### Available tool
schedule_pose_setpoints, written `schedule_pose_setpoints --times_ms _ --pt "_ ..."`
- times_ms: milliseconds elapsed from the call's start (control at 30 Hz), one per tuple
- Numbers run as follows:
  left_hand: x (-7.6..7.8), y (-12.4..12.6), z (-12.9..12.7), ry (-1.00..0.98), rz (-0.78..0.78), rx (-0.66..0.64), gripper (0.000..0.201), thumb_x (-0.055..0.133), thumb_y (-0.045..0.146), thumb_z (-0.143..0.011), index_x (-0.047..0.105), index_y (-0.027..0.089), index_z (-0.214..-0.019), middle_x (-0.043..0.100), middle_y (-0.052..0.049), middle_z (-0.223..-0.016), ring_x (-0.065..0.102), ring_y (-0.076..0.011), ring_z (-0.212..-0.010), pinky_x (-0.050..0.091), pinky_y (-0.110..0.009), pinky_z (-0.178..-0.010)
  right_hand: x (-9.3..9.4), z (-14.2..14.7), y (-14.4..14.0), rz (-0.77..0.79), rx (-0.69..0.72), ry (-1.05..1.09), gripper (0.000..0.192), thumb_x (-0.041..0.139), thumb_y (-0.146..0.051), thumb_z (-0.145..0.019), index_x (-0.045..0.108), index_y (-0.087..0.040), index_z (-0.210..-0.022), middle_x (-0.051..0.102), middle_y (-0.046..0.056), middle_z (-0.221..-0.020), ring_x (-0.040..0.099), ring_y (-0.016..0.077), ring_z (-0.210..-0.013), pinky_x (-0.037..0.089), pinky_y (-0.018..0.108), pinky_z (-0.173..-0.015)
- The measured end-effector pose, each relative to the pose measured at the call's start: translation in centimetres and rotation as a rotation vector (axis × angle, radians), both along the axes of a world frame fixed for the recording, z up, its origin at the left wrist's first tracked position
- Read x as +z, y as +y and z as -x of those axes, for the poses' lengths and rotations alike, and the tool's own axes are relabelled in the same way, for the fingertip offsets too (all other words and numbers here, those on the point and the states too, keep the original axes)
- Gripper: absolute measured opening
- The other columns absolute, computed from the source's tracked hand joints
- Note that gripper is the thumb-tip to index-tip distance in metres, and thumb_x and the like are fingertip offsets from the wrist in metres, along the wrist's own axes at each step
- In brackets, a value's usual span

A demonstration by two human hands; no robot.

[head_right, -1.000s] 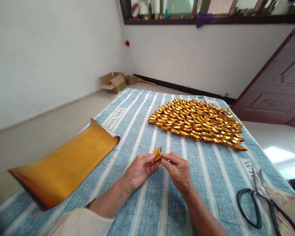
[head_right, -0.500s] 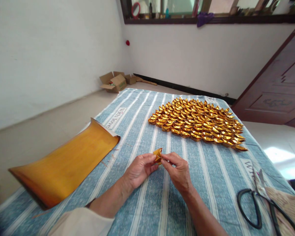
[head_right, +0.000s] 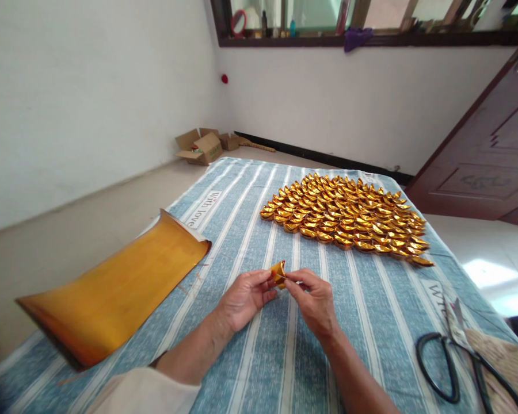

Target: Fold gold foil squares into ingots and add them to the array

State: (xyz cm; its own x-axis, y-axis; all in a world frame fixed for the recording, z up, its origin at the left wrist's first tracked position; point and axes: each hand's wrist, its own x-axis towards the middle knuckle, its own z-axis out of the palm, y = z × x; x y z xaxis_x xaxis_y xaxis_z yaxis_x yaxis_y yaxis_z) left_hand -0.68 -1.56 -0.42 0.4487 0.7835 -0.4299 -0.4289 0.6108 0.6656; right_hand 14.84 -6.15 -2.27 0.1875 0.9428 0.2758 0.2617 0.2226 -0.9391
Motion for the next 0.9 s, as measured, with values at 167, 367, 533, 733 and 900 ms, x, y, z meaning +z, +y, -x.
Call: schedule_pose_setpoints --times_ms 167,367,533,733,900 --pt "0.3 0.3 0.6 0.402 -0.276 0.061 0.017 0.071 0.026 -0.069 0.072 0.012 -0.079 0.070 -0.006 -0.079 0.062 -0.0166 -0.075 0.045 -0.023 -0.063 0.3 -0.6 0.1 -0.145 0.029 -0.234 0.014 0.059 -0.026 -0.086 0.072 -0.023 -0.092 0.069 0.005 -0.085 0.063 0.0173 -0.079 0.051 0.030 -0.069" --pt "0.5 0.6 0.8 0.732 -0.693 0.067 0.015 0.069 0.026 -0.069 0.074 0.017 -0.080 0.068 -0.002 -0.080 0.059 -0.0155 -0.069 0.044 -0.024 -0.066 0.2 -1.2 0.1 -0.248 0.147 -0.534 0.021 0.051 -0.022 -0.091 0.072 -0.025 -0.093 0.068 0.007 -0.089 0.062 0.0179 -0.085 0.051 0.031 -0.073" --pt "0.2 0.6 0.7 0.913 -0.867 -0.057 0.013 0.063 0.025 -0.073 0.074 0.019 -0.070 0.063 -0.001 -0.069 0.056 -0.0148 -0.065 0.041 -0.024 -0.064 0.0 -1.4 0.0 -0.222 0.181 -0.678 0.022 0.050 -0.023 -0.091 0.072 -0.026 -0.092 0.067 0.006 -0.089 0.062 0.0174 -0.084 0.051 0.029 -0.071" --pt "-0.3 0.4 0.2 1.012 -0.949 -0.190 0.019 0.056 0.021 -0.076 0.071 0.019 -0.063 0.063 0.000 -0.062 0.056 -0.0153 -0.063 0.035 -0.024 -0.061 0.0 -1.4 -0.1 -0.190 0.228 -0.790 0.025 0.046 -0.020 -0.092 0.070 -0.025 -0.095 0.067 0.007 -0.090 0.060 0.0184 -0.086 0.049 0.030 -0.071" --pt "-0.3 0.1 -0.1 1.026 -0.891 -0.165 0.020 0.056 0.023 -0.076 0.069 0.019 -0.061 0.062 0.001 -0.057 0.053 -0.0143 -0.057 0.031 -0.024 -0.056 0.0 -1.1 -0.3 -0.136 -0.020 -0.685 0.025 0.059 -0.040 -0.085 0.070 -0.021 -0.097 0.067 0.006 -0.080 0.062 0.0192 -0.074 0.048 0.030 -0.067"
